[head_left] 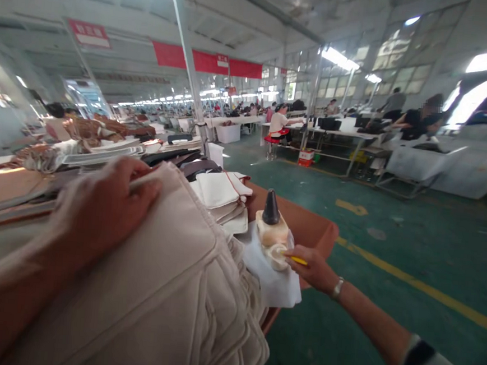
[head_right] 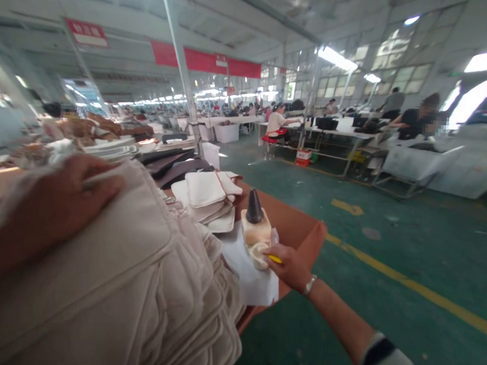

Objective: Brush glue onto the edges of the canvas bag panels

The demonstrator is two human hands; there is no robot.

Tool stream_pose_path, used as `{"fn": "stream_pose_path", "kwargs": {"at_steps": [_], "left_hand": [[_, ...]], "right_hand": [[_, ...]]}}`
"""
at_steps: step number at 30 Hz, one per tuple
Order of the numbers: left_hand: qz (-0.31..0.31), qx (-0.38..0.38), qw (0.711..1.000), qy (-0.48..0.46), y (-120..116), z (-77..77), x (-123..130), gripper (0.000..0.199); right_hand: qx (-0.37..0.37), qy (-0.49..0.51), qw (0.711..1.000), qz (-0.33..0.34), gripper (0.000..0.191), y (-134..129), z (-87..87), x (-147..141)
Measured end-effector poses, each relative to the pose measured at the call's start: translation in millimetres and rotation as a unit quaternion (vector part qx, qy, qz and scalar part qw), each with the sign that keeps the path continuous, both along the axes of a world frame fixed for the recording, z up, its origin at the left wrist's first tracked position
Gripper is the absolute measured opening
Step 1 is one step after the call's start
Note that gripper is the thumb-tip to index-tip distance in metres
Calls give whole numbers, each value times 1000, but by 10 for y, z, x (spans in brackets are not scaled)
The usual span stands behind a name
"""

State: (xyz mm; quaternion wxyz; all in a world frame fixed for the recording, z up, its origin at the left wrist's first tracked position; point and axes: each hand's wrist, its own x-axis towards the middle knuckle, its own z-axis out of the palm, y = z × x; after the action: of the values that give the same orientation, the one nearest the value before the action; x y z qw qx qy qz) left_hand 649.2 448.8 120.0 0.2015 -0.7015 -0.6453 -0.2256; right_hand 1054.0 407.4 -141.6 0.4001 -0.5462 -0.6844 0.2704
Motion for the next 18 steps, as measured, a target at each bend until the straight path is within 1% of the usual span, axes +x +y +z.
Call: {"fn": "stream_pose_path", "kwargs": {"at_steps": [1, 2, 4, 6, 8, 10, 11, 12, 13, 14, 15, 16, 17, 18], "left_hand": [[0, -30, 1000, 9, 2, -96, -13, 57], [-16, -62, 998, 16, 6, -182, -42, 58], [-56, -95, 994, 15, 17, -294, -134, 58], [-57, -78, 995, -13, 31, -321, -231, 58], [-27, -57, 996, -59, 39, -299, -294, 55], [-26, -61, 993, -96, 44, -275, -316, 51], [-32, -69, 991, -111, 47, -268, -316, 49], [-35, -82, 988, -125, 51, -265, -312, 49], [-32, -94, 986, -138, 53, -264, -306, 49], [-29, -106, 983, -148, 53, -264, -299, 49], [-27, -114, 980, -158, 49, -262, -290, 49], [-29, -117, 979, -167, 39, -259, -280, 49], [-33, -113, 978, -171, 23, -253, -268, 48], [-37, -102, 979, -171, 2, -246, -255, 48]], "right_hand": [[21, -23, 999, 24, 31, -45, 13, -2], [36, -45, 997, 45, 30, -86, 20, -9], [51, -84, 992, 74, 30, -170, 25, -24], [58, -117, 987, 88, 30, -287, 38, -27], [68, -145, 982, 96, 29, -441, 79, -9], [70, -146, 982, 96, 27, -595, 144, 18], [65, -125, 986, 87, 26, -652, 176, 26], [48, -78, 994, 59, 24, -685, 201, 24], [23, -9, 1000, 13, 26, -690, 213, 9], [-3, 67, 997, -45, 31, -666, 207, -19], [-27, 139, 984, -106, 39, -619, 180, -59], [-46, 197, 966, -162, 48, -558, 133, -107], [-59, 237, 948, -204, 54, -495, 69, -155], [-66, 259, 935, -233, 57, -442, -4, -196]]}}
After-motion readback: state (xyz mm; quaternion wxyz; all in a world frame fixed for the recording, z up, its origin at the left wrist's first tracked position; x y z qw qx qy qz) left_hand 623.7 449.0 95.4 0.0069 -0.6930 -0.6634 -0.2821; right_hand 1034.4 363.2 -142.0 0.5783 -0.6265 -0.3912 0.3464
